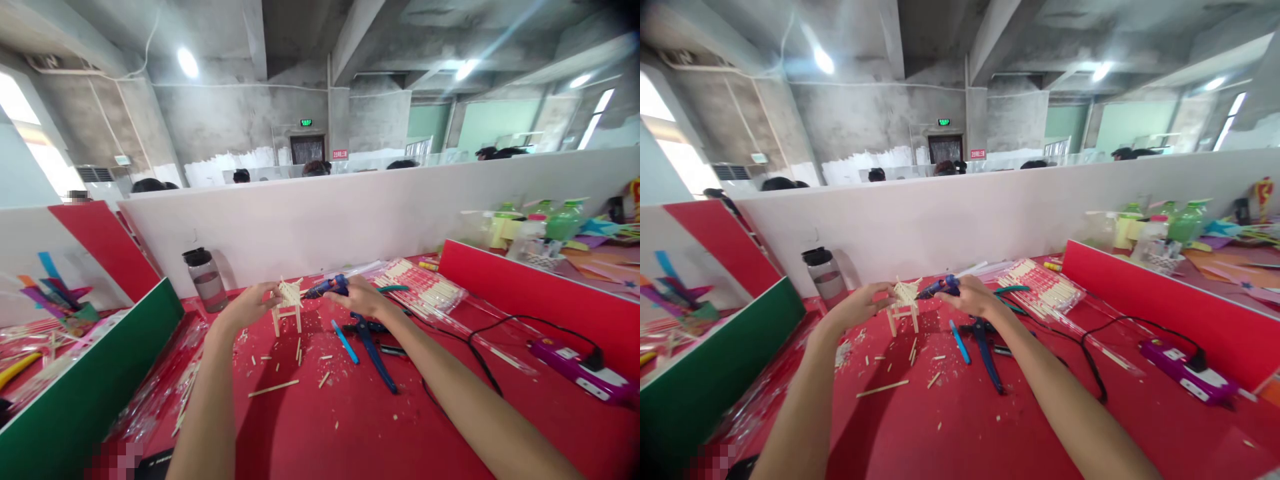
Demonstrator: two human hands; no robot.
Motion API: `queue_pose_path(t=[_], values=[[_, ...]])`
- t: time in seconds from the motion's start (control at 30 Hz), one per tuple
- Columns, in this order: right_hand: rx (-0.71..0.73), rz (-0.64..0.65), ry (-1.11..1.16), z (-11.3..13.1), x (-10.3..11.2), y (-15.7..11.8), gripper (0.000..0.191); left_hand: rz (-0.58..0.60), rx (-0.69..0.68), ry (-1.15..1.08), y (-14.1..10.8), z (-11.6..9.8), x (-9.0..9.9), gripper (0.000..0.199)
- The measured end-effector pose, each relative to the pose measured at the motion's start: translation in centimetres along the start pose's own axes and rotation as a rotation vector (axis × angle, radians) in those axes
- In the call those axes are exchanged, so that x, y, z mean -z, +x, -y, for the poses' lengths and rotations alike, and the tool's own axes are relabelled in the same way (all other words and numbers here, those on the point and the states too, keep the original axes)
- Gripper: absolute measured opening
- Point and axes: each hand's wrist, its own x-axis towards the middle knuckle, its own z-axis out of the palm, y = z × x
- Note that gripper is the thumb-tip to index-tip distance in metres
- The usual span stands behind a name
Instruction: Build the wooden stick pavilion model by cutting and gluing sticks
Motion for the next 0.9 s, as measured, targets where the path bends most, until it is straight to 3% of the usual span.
queue_pose_path(t=[0.37,0.9], values=[[-0.017,-0.024,-0.079,0.2,-0.6,0.0,0.05,0.069,0.046,0.003,-0.2,-0.4,0.3,0.026],[-0.011,0.019,0.179,-0.2,0.3,-0.2,0.027,0.066,0.043,0.007,-0.2,-0.2,0.4,0.026]])
